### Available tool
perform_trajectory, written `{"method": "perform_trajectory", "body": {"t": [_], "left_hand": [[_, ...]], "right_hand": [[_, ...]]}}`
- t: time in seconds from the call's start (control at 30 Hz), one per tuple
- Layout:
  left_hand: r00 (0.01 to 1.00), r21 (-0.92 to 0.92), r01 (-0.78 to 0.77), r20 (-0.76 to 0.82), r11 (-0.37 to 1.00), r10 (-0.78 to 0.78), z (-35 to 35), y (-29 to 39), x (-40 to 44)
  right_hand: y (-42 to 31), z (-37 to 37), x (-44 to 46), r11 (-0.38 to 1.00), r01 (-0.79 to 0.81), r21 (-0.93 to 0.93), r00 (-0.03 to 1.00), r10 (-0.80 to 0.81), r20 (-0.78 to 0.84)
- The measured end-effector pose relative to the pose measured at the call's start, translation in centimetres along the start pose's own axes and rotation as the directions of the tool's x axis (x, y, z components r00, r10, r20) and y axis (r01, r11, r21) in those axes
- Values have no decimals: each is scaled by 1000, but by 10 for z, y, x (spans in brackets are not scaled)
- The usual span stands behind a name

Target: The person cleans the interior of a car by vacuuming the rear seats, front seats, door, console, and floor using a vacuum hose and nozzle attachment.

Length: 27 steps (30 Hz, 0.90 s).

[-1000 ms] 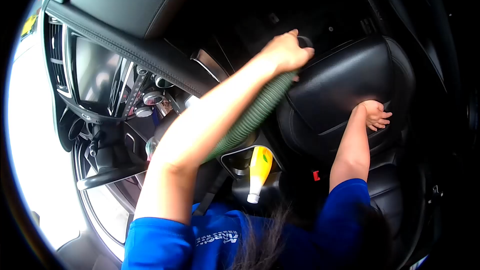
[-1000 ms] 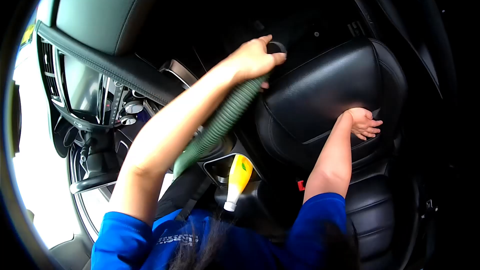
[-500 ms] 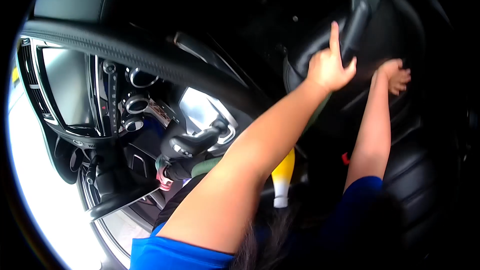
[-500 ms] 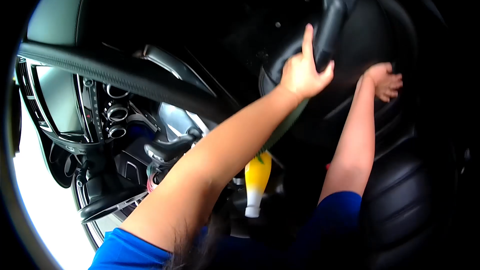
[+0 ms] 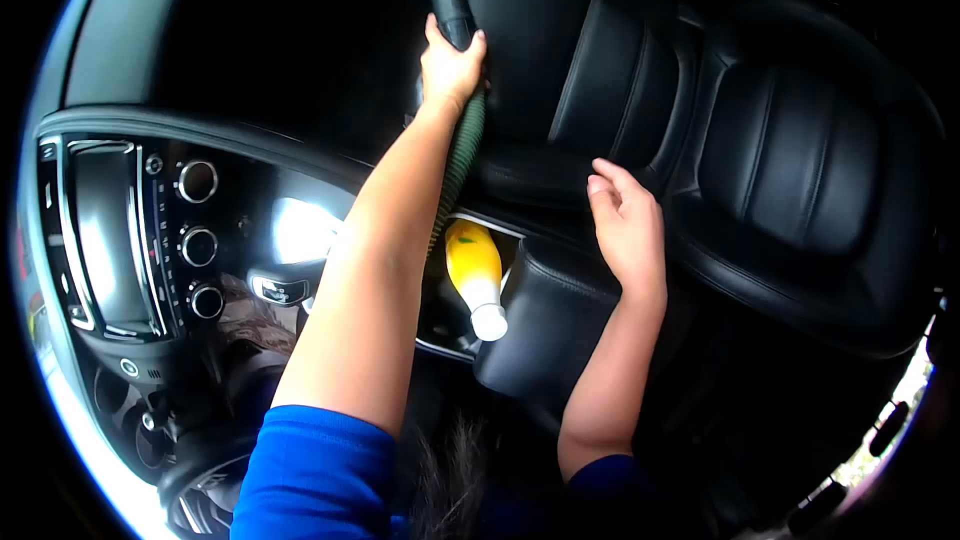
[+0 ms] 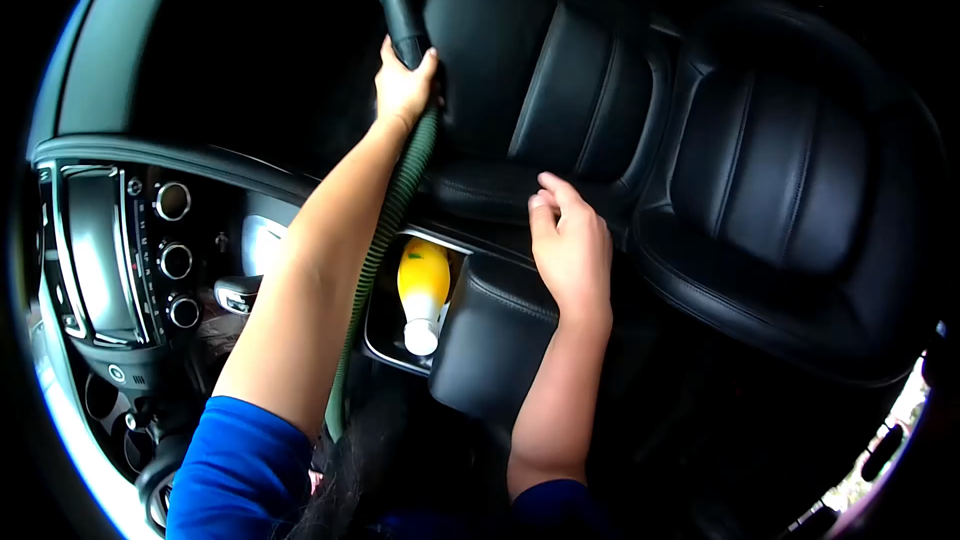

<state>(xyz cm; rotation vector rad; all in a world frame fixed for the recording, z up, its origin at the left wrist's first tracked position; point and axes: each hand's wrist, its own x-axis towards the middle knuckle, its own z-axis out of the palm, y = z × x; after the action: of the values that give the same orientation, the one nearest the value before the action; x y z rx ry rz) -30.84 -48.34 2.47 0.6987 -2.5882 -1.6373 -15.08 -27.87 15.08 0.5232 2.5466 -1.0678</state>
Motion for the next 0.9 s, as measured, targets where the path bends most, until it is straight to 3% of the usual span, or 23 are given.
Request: {"method": "perform_trajectory", "body": {"t": [0.03, 0.1, 0.13, 0.23, 0.3, 0.4, 0.43, 0.47, 0.53, 0.6, 0.63, 0.7, 0.73, 0.77, 0.8, 0.83, 0.9], "left_hand": [[998, -12, 34, 58, 999, -33, 1, -4, 1], [971, -12, 136, 199, 991, -131, -11, 19, -3], [969, 123, 83, 222, 989, -109, -20, 30, -7], [959, 173, -132, 272, 976, 82, -54, 51, -43], [915, 139, -40, 403, 989, -20, -80, 64, -69], [847, 341, -11, 502, 940, -172, -123, 97, -120], [842, 363, -45, 515, 931, -160, -135, 100, -128], [804, 359, 69, 532, 931, -265, -151, 128, -145], [759, 222, 167, 593, 960, -269, -176, 136, -157], [726, 94, 175, 660, 980, -193, -200, 173, -201], [719, 59, 133, 682, 989, -137, -208, 185, -221], [627, 18, 144, 772, 989, -105, -222, 188, -259], [597, 116, 102, 787, 988, -154, -223, 192, -275], [564, 190, 55, 804, 980, -187, -222, 184, -290], [567, 263, -76, 805, 962, -176, -221, 171, -305], [579, 205, -237, 814, 950, -32, -218, 147, -319], [554, 131, -133, 832, 982, -36, -221, 133, -342]], "right_hand": [[7, 2, 4, 967, 232, 107, 969, -220, -112], [-5, -6, 8, 910, 299, 288, 927, -205, -315], [-2, -7, 8, 917, 284, 281, 922, -182, -341], [15, -19, 14, 967, 141, 211, 975, -98, -202], [17, -20, 14, 951, 110, 290, 970, -39, -240], [19, -13, 22, 936, 240, 259, 940, -156, -305], [16, -14, 19, 932, 262, 250, 939, -187, -288], [12, -14, 17, 919, 291, 267, 934, -213, -287], [22, -8, 25, 894, 329, 305, 930, -250, -271], [26, -1, 34, 750, 304, 587, 951, -204, -232], [26, -3, 35, 685, 219, 695, 974, -191, -119], [29, 4, 40, 358, 57, 932, 967, -253, 39], [25, 4, 40, 94, -141, 986, 861, -480, 169], [12, -11, 30, -112, -388, 915, 686, -698, 205], [-8, -24, 7, -125, -322, 938, 662, -738, 129], [-21, -30, -11, -190, -286, 939, 638, -769, 38], [-16, -35, -16, -255, -261, 931, 546, -834, -75]]}}
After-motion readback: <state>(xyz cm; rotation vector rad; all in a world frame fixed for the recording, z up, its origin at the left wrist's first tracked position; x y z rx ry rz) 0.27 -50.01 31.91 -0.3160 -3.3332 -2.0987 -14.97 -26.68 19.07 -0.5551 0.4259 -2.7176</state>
